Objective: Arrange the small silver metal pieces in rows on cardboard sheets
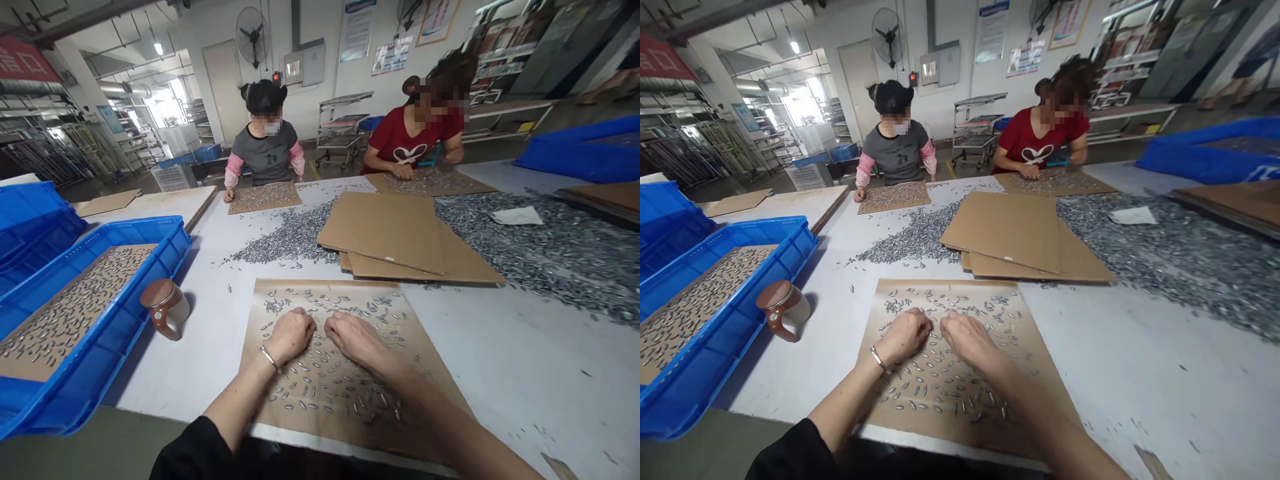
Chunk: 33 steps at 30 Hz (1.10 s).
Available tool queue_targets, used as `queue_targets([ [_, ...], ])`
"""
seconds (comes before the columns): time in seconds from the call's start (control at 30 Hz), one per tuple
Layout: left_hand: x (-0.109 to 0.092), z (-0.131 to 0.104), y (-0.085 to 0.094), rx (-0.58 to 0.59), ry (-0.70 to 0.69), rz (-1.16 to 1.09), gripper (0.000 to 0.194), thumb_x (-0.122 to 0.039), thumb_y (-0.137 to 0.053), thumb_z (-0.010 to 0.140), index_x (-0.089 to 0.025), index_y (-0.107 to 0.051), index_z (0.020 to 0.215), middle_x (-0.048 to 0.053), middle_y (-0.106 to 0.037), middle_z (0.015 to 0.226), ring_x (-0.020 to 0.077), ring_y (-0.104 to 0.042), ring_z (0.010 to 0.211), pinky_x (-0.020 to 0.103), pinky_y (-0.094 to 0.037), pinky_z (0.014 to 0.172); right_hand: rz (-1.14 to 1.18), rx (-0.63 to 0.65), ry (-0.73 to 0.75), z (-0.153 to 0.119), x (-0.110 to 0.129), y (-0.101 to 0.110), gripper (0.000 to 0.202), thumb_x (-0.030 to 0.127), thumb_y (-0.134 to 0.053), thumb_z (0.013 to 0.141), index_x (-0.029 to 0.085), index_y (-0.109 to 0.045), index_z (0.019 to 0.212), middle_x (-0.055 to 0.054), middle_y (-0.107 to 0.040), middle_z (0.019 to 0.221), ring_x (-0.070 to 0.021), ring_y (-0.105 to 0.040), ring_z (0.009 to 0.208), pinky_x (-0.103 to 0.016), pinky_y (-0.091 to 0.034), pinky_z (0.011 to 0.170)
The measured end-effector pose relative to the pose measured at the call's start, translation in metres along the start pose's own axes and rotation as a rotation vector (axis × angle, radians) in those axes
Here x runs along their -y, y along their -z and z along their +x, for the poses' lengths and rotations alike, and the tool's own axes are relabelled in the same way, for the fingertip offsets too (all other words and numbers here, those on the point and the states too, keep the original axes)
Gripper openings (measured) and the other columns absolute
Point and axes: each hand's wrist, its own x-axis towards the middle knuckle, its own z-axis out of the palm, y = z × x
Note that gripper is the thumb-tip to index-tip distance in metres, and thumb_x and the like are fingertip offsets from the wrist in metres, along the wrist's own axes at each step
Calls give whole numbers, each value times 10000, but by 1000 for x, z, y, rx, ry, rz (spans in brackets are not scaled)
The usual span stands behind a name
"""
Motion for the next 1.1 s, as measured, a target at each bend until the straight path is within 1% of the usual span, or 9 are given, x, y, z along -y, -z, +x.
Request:
queue_targets([
  [0.17, -6, 9, -8, 53, -54, 84, 237, -81, -520, 898, -172, -736, 859, 102, -702, 923, 208, -665, 808, 297, -527, 756, 12, -49, -12, 0, -4, -5, 297, 185, -432, 1015, 198, -690, 870, -68, -692, 934, -181, -580, 798, -293, -337, 686],
  [0.33, -2, 18, -6, 115, -164, 157, 197, -38, -574, 845, -174, -716, 836, 100, -689, 879, 233, -673, 871, 306, -540, 776, 28, -84, -10, -8, -14, -4, 273, 182, -451, 1006, 204, -683, 863, -67, -688, 939, -182, -605, 826, -284, -364, 709],
  [0.43, 0, 22, -6, 134, -215, 195, 172, -35, -587, 841, -163, -701, 837, 116, -691, 902, 247, -668, 882, 329, -544, 788, 41, -105, 12, -12, -19, -8, 267, 172, -448, 1006, 202, -667, 857, -65, -680, 921, -188, -613, 835, -283, -384, 723],
  [0.6, -3, 20, -5, 112, -287, 212, 190, 5, -560, 836, -156, -656, 865, 130, -680, 951, 262, -638, 923, 359, -525, 831, 71, -149, 50, -17, -25, -14, 284, 181, -425, 1012, 204, -640, 828, -63, -659, 880, -192, -596, 810, -292, -399, 720],
  [0.73, -1, 9, 5, 18, -287, 152, 166, -42, -505, 904, -183, -593, 905, 102, -646, 960, 238, -580, 885, 352, -499, 805, 114, -149, 72, -19, -27, -20, 294, 203, -421, 1018, 213, -644, 826, -56, -657, 871, -183, -579, 789, -288, -404, 713],
  [0.83, 11, -6, 18, -107, -212, 75, 193, -112, -378, 987, -199, -537, 920, 86, -606, 926, 232, -525, 839, 365, -478, 780, 114, -129, 90, -16, -24, -24, 279, 204, -437, 1015, 212, -663, 851, -51, -669, 893, -173, -577, 792, -284, -396, 712],
  [0.93, 36, -24, 32, -222, -103, -16, 228, -116, -302, 992, -219, -485, 902, 43, -560, 850, 208, -486, 772, 347, -456, 742, 58, -83, 80, -10, -15, -22, 273, 177, -442, 1006, 208, -684, 884, -55, -678, 923, -177, -582, 803, -288, -374, 699],
  [1.03, 64, -43, 42, -298, 0, -94, 192, -97, -349, 939, -227, -470, 869, 20, -566, 824, 183, -496, 742, 318, -447, 731, -27, -24, 67, -4, -4, -16, 294, 160, -425, 1003, 206, -697, 901, -71, -683, 945, -188, -585, 801, -299, -350, 688],
  [1.1, 78, -55, 44, -323, 61, -133, 159, -103, -402, 916, -222, -498, 877, 14, -597, 824, 170, -523, 733, 301, -451, 732, -58, 10, 60, 0, 2, -13, 293, 149, -426, 995, 201, -690, 880, -79, -685, 946, -193, -591, 800, -303, -338, 684],
])
